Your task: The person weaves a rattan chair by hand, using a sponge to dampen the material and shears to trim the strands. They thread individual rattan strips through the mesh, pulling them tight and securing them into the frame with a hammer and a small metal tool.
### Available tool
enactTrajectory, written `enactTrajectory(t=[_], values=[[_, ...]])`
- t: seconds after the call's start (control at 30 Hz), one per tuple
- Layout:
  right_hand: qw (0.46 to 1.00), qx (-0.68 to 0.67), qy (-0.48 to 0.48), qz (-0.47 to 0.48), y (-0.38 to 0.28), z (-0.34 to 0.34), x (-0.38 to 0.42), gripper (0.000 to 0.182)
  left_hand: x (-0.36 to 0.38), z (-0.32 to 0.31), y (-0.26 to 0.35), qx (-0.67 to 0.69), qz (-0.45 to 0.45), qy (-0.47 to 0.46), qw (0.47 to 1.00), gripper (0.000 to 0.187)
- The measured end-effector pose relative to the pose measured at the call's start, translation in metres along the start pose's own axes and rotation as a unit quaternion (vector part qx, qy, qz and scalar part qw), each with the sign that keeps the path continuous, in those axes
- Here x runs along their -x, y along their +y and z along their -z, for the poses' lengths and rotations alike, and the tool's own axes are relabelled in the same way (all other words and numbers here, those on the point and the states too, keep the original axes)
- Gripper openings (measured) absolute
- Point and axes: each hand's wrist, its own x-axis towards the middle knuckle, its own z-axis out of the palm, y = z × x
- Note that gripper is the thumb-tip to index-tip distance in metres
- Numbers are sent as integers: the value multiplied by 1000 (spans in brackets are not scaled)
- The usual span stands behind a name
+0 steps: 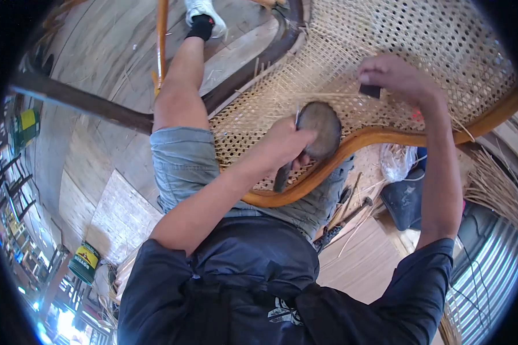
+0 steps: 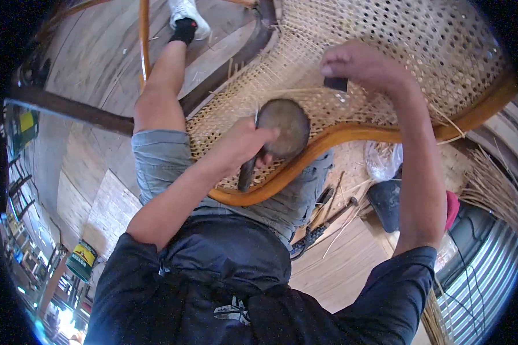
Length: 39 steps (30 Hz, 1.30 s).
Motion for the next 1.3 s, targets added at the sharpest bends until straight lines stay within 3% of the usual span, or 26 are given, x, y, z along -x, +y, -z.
enactTrajectory(t=[0.03, 0.13, 0.17, 0.23, 0.33, 0.37, 0.47, 0.5, 0.6, 0.67, 0.8, 0.9, 1.0, 1.1, 1.2, 1.3], values=[[997, -44, 36, 42, 1, 4, 9, 25, -13, -10, 9, 3, -34, -3, 999, 18], [998, 0, 23, 51, 9, 11, 20, 19, -63, -37, 22, 14, -110, 0, 994, 18], [994, -35, 101, -2, 4, 12, 29, 17, -76, -46, 21, 19, -131, 5, 991, 18], [958, -103, 250, -99, -12, 14, 48, 14, -78, -59, 32, 76, -142, -3, 987, 19], [951, -49, 300, -58, 6, 17, 60, 12, -65, -69, 43, 141, -94, -1, 986, 19], [948, 23, 314, -34, 10, 16, 61, 13, -58, -71, 47, 158, -71, 2, 985, 19], [965, 35, 259, -32, 10, 8, 64, 15, -33, -64, 40, 180, 6, -37, 983, 20], [958, 140, 246, 35, 19, 5, 56, 14, -26, -59, 33, 173, 20, -40, 984, 21], [948, 253, 191, 17, 43, -20, 17, 17, -10, -40, 16, 119, 58, -39, 990, 23], [961, 233, 146, 15, 28, -32, 0, 19, -2, -31, 10, 53, 85, -23, 995, 25], [936, 347, 55, -19, 20, -51, -27, 20, -2, -20, -4, 83, 98, -22, 991, 23], [959, 273, 70, -7, 15, -32, -23, 20, -7, -19, -1, 106, 89, -23, 990, 22], [988, 114, 93, 37, 7, -4, -3, 23, -22, -36, 20, 94, 19, -29, 995, 21], [948, 131, 230, 178, 13, 12, 19, 25, -65, -58, 30, 131, -95, -57, 985, 21], [924, -3, 376, -72, -10, 23, 55, 22, -79, -73, 33, 163, -136, -53, 976, 21], [937, 124, 324, 49, 6, 20, 71, 17, -78, -77, 31, 190, -151, -47, 969, 20]])
